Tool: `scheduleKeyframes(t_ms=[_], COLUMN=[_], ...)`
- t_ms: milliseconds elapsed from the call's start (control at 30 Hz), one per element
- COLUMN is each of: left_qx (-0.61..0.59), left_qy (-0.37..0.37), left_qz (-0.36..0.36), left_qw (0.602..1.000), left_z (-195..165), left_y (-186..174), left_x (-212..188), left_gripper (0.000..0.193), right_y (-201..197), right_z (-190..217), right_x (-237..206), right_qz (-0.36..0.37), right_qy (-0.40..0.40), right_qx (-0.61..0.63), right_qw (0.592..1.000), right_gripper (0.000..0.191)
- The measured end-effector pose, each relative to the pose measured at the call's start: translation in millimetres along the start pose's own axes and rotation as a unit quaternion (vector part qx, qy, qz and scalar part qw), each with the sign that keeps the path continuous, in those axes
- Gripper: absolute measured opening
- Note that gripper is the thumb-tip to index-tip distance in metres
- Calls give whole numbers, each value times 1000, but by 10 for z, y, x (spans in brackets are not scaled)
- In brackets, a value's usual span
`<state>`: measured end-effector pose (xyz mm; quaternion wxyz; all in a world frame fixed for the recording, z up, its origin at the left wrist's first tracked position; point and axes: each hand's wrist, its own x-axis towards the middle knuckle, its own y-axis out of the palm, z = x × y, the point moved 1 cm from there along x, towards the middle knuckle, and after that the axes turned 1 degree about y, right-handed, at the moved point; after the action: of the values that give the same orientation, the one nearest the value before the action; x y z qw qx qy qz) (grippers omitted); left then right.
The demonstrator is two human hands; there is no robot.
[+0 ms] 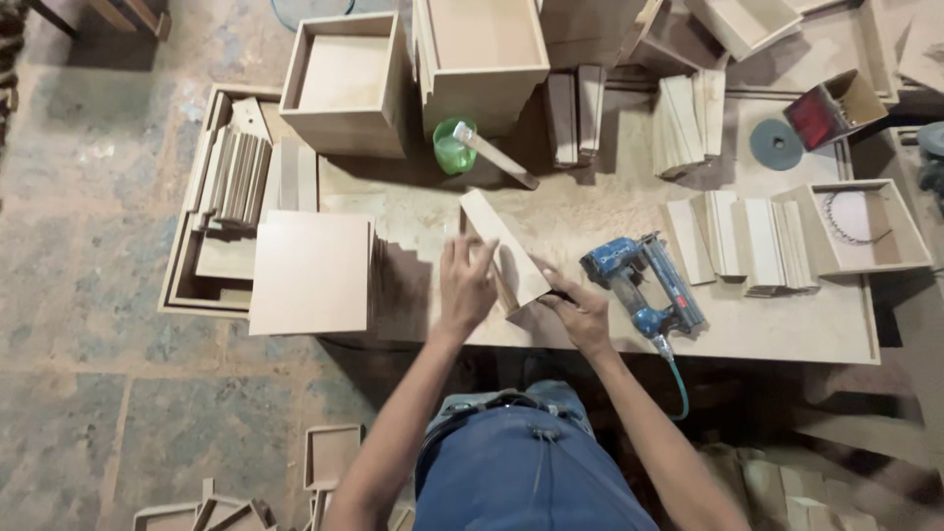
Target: The person assembles small wooden boxes by applying glue to wooden pieces and joining them with a pneumatic nail gun. They repeatedly pick up pieces, align them, fasten them, and place completed boxes into a pile on the floor.
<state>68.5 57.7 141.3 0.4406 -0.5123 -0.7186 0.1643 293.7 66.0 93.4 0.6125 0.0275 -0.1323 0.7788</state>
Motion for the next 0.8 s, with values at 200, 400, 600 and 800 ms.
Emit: scheduleKeyframes(t_ms=[200,400,600,800], left_qx=[-222,-172,-155,-154], left_qy=[-2,43,42,90], left_qz=[4,-18,-19,23], left_qw=[975,984,987,984], left_z=[-342,-252,-167,-103], left_y=[-88,-71,-116,-157], left_x=[-562,-621,-631,-597], left_gripper=[29,23,20,18], right_y=[47,163,200,159], right_z=[71,186,339,519], right_x=[-62,-134,-126,-31], right_qz=[3,-7,15,47], right_qy=[24,25,-50,-196], right_qx=[-50,-79,-152,-225], right_qw=[998,997,987,953], right_gripper=[35,33,30,34])
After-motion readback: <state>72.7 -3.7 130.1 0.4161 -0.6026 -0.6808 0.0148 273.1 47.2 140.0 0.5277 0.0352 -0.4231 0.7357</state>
